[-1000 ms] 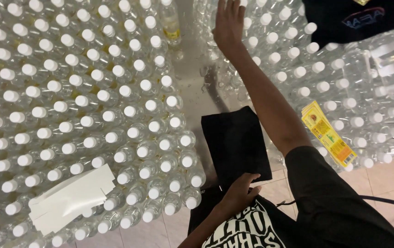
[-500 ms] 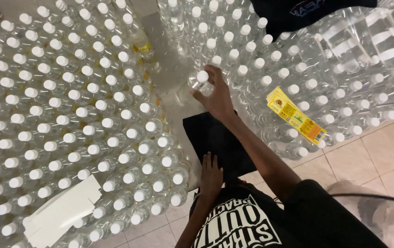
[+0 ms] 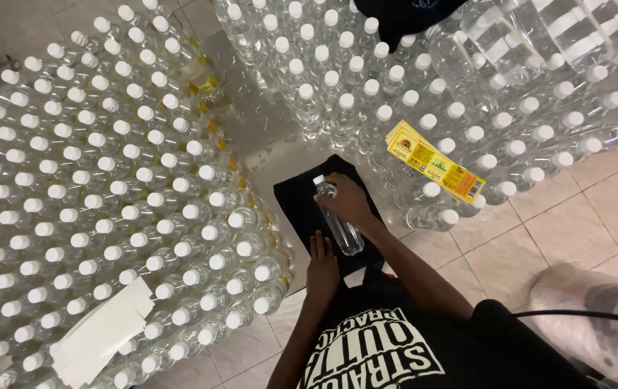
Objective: Manually applying adhesive labels to clear plastic water bottles in a production environment.
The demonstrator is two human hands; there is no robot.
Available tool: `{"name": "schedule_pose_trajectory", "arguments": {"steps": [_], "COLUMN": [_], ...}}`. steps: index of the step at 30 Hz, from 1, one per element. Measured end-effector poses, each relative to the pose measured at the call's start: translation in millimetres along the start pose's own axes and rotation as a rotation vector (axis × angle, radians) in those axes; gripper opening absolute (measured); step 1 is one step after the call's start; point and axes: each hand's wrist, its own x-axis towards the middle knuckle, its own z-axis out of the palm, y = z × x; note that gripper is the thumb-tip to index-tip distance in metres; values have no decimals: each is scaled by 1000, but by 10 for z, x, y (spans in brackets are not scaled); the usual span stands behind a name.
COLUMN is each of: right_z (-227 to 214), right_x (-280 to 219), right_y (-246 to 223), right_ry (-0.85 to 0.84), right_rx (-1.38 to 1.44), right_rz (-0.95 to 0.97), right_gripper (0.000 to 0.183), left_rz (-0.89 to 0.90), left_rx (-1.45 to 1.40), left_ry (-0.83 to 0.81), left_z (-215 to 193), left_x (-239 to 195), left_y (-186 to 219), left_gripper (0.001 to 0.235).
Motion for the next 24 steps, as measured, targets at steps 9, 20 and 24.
{"name": "schedule_pose_trajectory", "arguments": {"steps": [9,20,24], "right_z": [378,89,-238], "right_x": [193,-1202,-1344], "right_y": [447,-262,-468], "right_ry": [27,-275,-392], "right_rx": [-544,373,471], "right_rz": [-247,-583,-696], "right_gripper": [64,48,61], "left_rz": [-189,-161,80], "left_rx": [-477,-2303,-2055], "left_ry": [104,399,524], "left_z": [-35,-631,-744], "left_x": [227,681,747], "left_y": [-272,-207,126], "left_gripper": [49,74,76]}}
